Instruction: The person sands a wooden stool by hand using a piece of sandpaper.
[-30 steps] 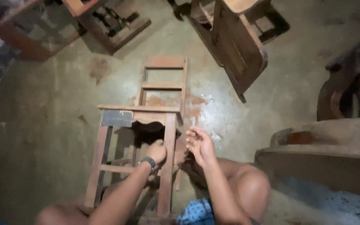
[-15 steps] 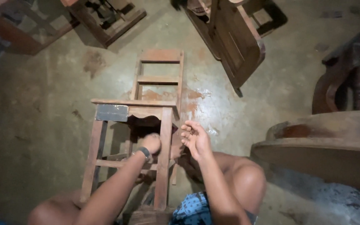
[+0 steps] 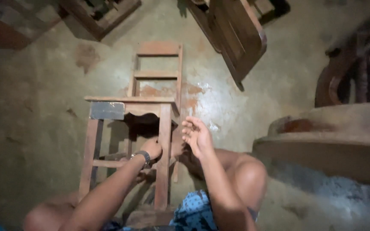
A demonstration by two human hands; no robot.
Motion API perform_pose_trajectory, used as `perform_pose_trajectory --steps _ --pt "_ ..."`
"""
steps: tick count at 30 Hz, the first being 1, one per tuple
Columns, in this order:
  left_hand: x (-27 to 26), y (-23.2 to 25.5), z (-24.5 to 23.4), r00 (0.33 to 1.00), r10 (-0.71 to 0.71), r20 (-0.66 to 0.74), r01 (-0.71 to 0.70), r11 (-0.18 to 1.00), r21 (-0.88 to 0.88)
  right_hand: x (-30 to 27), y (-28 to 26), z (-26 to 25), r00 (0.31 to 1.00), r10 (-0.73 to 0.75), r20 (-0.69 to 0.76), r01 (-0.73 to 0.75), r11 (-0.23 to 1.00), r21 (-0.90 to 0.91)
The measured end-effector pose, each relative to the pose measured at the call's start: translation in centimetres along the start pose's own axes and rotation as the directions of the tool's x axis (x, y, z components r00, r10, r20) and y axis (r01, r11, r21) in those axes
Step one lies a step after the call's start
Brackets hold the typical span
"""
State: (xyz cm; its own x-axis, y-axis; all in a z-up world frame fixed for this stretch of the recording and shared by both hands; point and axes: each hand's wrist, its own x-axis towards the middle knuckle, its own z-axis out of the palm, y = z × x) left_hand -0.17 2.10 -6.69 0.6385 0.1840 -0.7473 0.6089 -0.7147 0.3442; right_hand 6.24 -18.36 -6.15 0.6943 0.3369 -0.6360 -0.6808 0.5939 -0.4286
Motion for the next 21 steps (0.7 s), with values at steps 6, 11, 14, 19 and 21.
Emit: perform_pose_trajectory --steps 6,11,14,19,21 --pt "4.6 -2.4 -2.6 0.991 -0.065 -0.119 0.051 0.992 -0.119 0.3 0.4 -0.4 1.0 0.023 0.008 -0.023 1.0 0.013" --pt "6.3 -3.7 1.1 0.987 0.161 -0.008 -0.143 0.897 0.419 0.8 0.0 0.1 1.0 0.024 0.019 -0.024 1.0 0.007" --pt "14.1 -8.4 3.1 0.924 0.383 -0.017 -0.261 0.66 0.704 1.1 -0.1 -0.4 0.999 0.05 0.007 -0.05 0.999 0.003" --pt "8.7 -4.9 5.7 0.962 0.152 -0.227 -0.067 0.937 0.343 0.0 -1.9 -0.2 0.99 0.126 0.059 -0.13 0.989 0.074" --pt "7.3 -1.4 2.3 0.965 -0.155 -0.21 0.094 0.956 -0.277 -1.0 -3.1 0.3 0.996 0.079 0.042 -0.082 0.995 0.064"
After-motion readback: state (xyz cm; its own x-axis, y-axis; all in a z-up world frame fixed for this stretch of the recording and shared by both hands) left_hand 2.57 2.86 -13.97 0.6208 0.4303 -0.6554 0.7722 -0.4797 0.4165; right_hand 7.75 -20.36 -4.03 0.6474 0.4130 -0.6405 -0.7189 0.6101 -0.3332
